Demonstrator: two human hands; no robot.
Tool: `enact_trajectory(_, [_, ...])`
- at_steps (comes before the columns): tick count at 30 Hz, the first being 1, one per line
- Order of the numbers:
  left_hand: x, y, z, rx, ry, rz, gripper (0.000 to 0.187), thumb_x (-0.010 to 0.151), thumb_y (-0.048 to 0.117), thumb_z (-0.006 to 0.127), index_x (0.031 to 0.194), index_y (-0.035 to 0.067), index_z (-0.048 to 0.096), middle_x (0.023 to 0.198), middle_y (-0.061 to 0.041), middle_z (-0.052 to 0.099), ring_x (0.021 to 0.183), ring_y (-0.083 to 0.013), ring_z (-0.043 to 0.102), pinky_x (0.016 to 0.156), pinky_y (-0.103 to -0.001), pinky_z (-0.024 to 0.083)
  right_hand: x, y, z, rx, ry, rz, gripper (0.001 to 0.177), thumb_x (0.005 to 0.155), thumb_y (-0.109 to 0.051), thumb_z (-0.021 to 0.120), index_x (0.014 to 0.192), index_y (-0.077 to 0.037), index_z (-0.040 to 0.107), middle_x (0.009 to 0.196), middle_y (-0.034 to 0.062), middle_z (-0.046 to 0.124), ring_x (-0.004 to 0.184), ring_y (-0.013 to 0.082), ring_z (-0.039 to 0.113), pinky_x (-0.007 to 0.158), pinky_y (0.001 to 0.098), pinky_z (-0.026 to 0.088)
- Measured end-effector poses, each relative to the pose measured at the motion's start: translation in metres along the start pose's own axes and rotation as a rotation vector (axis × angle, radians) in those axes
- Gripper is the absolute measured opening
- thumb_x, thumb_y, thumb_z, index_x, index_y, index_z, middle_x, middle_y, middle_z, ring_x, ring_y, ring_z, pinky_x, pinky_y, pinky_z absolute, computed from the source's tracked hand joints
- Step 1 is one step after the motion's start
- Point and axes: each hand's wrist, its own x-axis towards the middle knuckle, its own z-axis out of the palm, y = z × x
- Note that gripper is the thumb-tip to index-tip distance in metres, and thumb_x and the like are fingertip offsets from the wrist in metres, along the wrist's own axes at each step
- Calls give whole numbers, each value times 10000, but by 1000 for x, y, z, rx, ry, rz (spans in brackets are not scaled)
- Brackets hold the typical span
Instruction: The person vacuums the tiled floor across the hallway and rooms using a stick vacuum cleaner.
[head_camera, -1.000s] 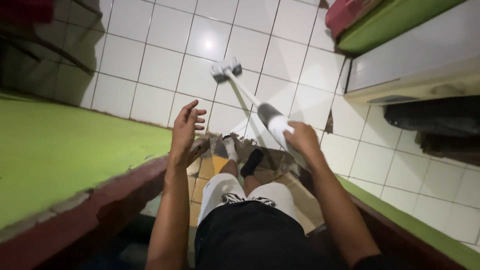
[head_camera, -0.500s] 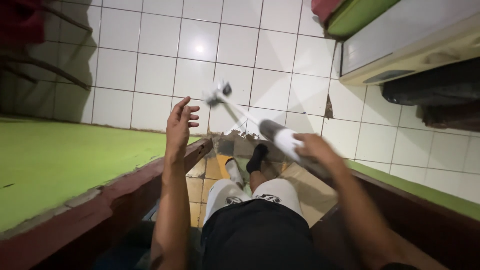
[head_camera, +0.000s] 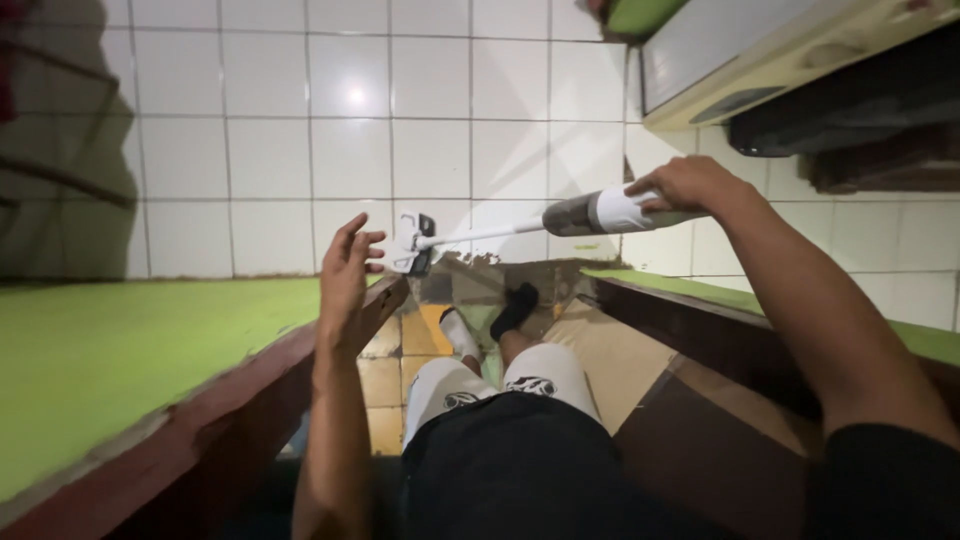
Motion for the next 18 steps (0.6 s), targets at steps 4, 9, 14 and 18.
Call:
enact_trajectory(4, [15, 12, 9, 42, 1, 34, 453, 1075, 256, 476, 1481, 57, 511, 1176, -95, 694, 929, -128, 610, 777, -286, 547, -4, 65, 54, -79, -81, 72, 555, 865, -577, 688, 1405, -532, 566, 1348, -90, 696, 1160, 206, 701, 998, 419, 563])
enact_trajectory(9, [32, 25, 35, 29, -36, 30, 438, 1090, 246, 473, 1481, 51, 507, 1187, -100, 688, 930, -124, 603, 776, -292, 552, -42, 162, 91, -98, -143, 207, 568, 870, -579, 697, 1419, -572, 549, 1397, -87, 672, 1205, 210, 683, 1003, 416, 572])
enact_trajectory(14, [42, 41, 77, 50, -71, 16, 443, 1076, 242, 472, 1478, 60, 515, 1171, -93, 704, 906, -120, 610, 765, -297, 557, -73, 224, 73, -38, -210, 382, 588, 875, -560, 727, 1437, -573, 551, 1393, -80, 698, 1182, 207, 721, 1013, 456, 565])
enact_trajectory(18, [50, 46, 95, 35, -131, 27, 451, 1078, 254, 476, 1483, 58, 509, 1177, -101, 702, 916, -131, 614, 779, -307, 558, -99, 233, 36, -123, -133, 499, 649, 792, -601, 799, 1407, -583, 592, 1352, -89, 731, 1183, 211, 733, 988, 437, 587])
